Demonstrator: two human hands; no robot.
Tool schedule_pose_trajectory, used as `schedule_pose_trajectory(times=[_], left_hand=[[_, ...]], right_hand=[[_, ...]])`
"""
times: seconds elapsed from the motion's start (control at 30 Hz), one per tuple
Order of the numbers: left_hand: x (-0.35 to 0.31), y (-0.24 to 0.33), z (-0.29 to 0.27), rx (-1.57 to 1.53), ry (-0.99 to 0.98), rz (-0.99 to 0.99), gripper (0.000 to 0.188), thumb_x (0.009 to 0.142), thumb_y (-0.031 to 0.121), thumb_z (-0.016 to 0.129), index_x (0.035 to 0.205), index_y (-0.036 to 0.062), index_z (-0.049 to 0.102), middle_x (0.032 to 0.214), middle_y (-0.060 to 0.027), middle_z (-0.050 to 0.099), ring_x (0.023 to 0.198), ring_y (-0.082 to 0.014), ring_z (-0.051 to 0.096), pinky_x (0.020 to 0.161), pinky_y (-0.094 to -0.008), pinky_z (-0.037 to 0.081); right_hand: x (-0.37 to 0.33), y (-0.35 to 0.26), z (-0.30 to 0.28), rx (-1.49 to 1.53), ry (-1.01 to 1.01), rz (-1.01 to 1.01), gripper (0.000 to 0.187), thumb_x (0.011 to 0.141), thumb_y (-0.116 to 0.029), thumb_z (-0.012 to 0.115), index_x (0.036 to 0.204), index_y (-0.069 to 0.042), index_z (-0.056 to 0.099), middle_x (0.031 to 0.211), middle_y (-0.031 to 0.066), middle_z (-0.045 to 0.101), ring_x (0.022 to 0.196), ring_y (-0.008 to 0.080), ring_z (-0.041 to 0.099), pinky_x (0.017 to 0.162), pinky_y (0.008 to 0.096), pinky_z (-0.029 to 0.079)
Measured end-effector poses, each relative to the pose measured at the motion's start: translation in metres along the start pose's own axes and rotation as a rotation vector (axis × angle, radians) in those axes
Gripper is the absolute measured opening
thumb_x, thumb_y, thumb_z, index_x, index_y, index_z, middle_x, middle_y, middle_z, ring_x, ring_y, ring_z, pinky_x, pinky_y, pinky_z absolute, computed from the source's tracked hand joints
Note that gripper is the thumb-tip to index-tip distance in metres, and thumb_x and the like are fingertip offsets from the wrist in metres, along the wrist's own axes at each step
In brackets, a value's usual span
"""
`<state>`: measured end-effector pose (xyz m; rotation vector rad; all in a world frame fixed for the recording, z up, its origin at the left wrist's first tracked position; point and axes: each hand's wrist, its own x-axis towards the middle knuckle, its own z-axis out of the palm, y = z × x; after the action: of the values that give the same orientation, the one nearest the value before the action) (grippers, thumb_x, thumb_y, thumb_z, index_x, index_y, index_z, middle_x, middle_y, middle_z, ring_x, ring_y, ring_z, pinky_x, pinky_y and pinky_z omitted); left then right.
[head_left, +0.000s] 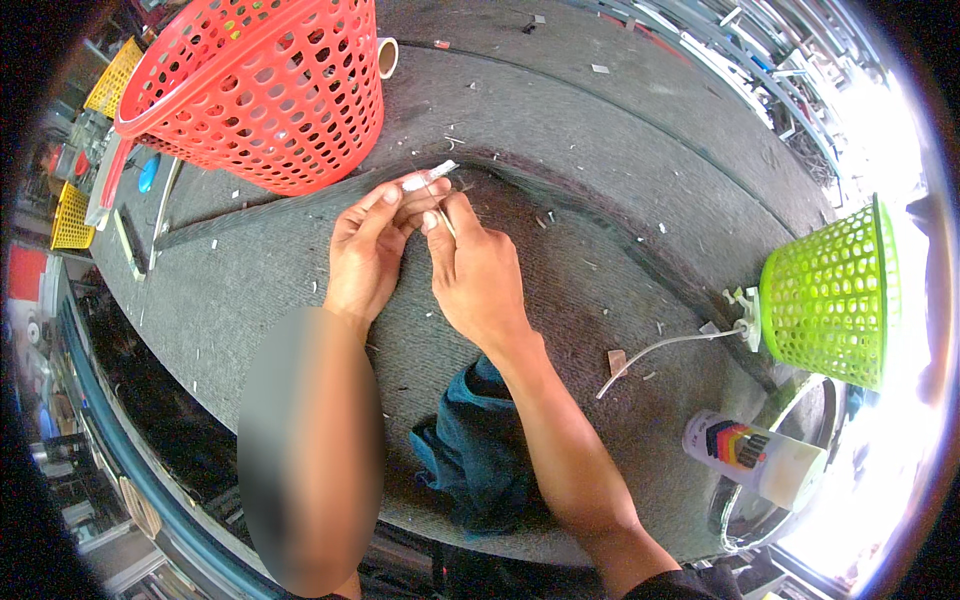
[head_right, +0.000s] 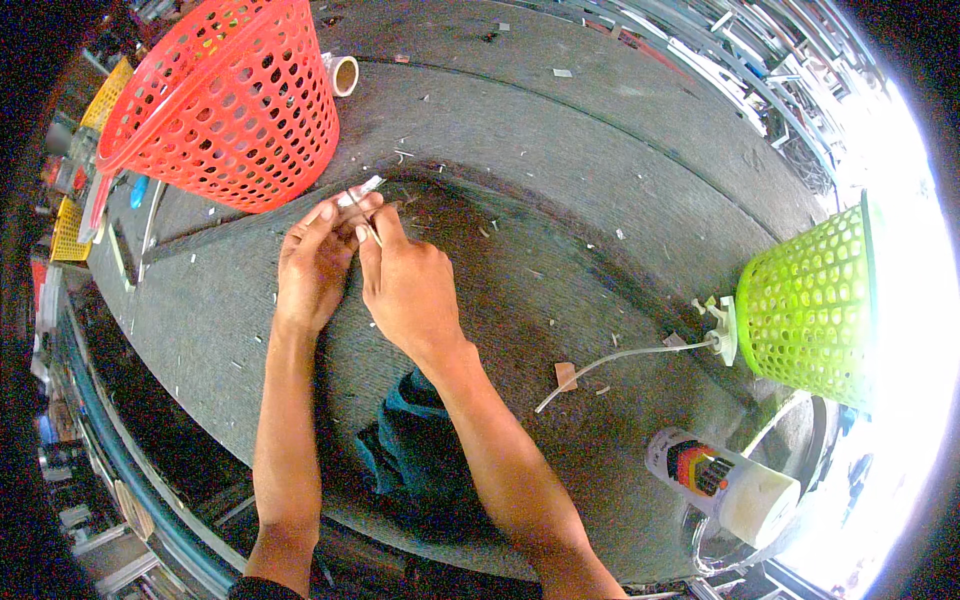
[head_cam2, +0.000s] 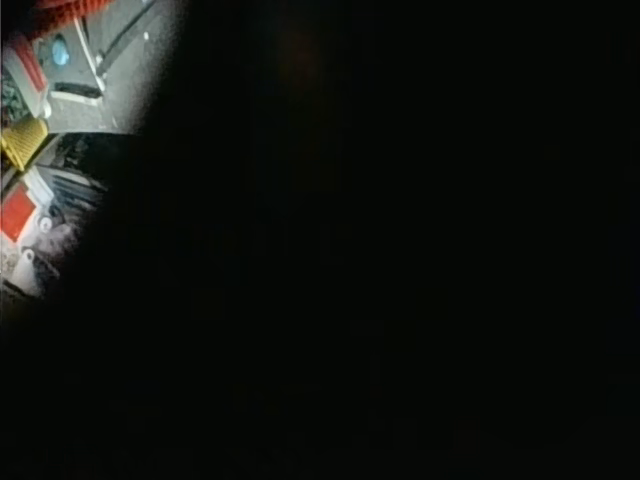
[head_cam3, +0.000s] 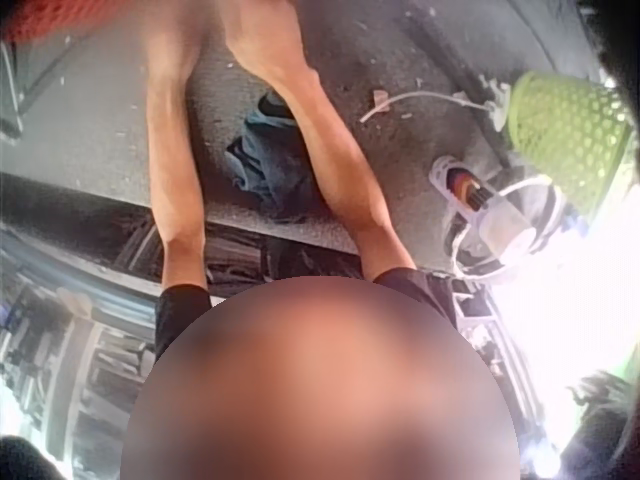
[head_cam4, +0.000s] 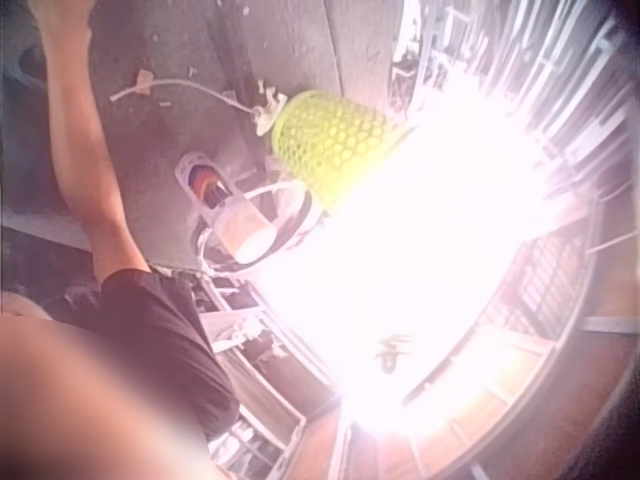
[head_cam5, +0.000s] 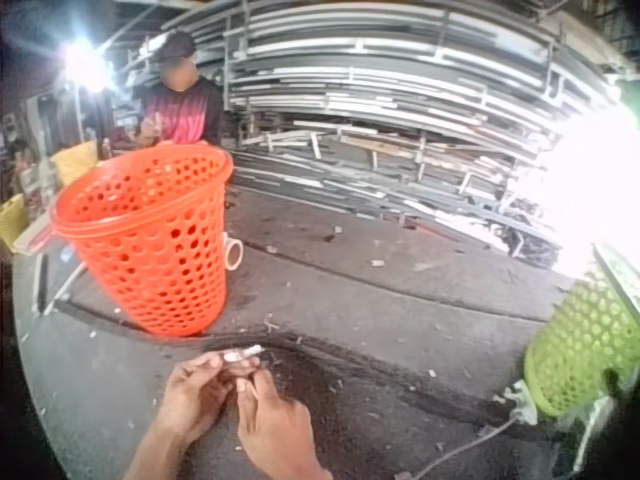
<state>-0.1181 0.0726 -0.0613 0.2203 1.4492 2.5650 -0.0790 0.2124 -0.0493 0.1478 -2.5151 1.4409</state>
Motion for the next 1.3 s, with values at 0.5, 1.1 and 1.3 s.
schedule_pose_trajectory(times=[0.5,1.1,1.3], left_hand=[[0.002,0.002,-0.006,-0.112,-0.062,-0.029,0.05,0.097,0.021,0.048,0.13,-0.0135,0.059,0.132,-0.0265,0.065,0.126,-0.0318,0.062,0.114,-0.0411,0.041],[0.001,-0.004,-0.012,-0.185,-0.084,0.011,0.022,0.103,0.016,0.063,0.117,-0.0003,0.067,0.117,-0.0159,0.071,0.116,-0.0284,0.067,0.104,-0.0413,0.052],[-0.001,-0.002,-0.006,-0.113,-0.009,0.003,0.018,0.102,0.019,0.064,0.109,0.0021,0.068,0.11,-0.0144,0.073,0.102,-0.023,0.069,0.088,-0.0362,0.056]], right_hand=[[0.0,0.001,0.002,-0.029,0.004,-0.003,0.023,0.101,-0.018,0.057,0.116,-0.002,0.05,0.067,0.0249,0.065,0.062,0.0466,0.067,0.057,0.0582,0.053],[-0.003,-0.006,0.002,-0.078,-0.089,0.006,0.032,0.105,-0.02,0.054,0.128,0.002,0.057,0.078,0.0241,0.068,0.069,0.0436,0.069,0.06,0.0521,0.052],[-0.003,0.001,0.006,0.302,-0.14,0.004,0.03,0.107,-0.023,0.053,0.126,-0.001,0.059,0.075,0.0168,0.069,0.066,0.0336,0.07,0.062,0.0421,0.052]])
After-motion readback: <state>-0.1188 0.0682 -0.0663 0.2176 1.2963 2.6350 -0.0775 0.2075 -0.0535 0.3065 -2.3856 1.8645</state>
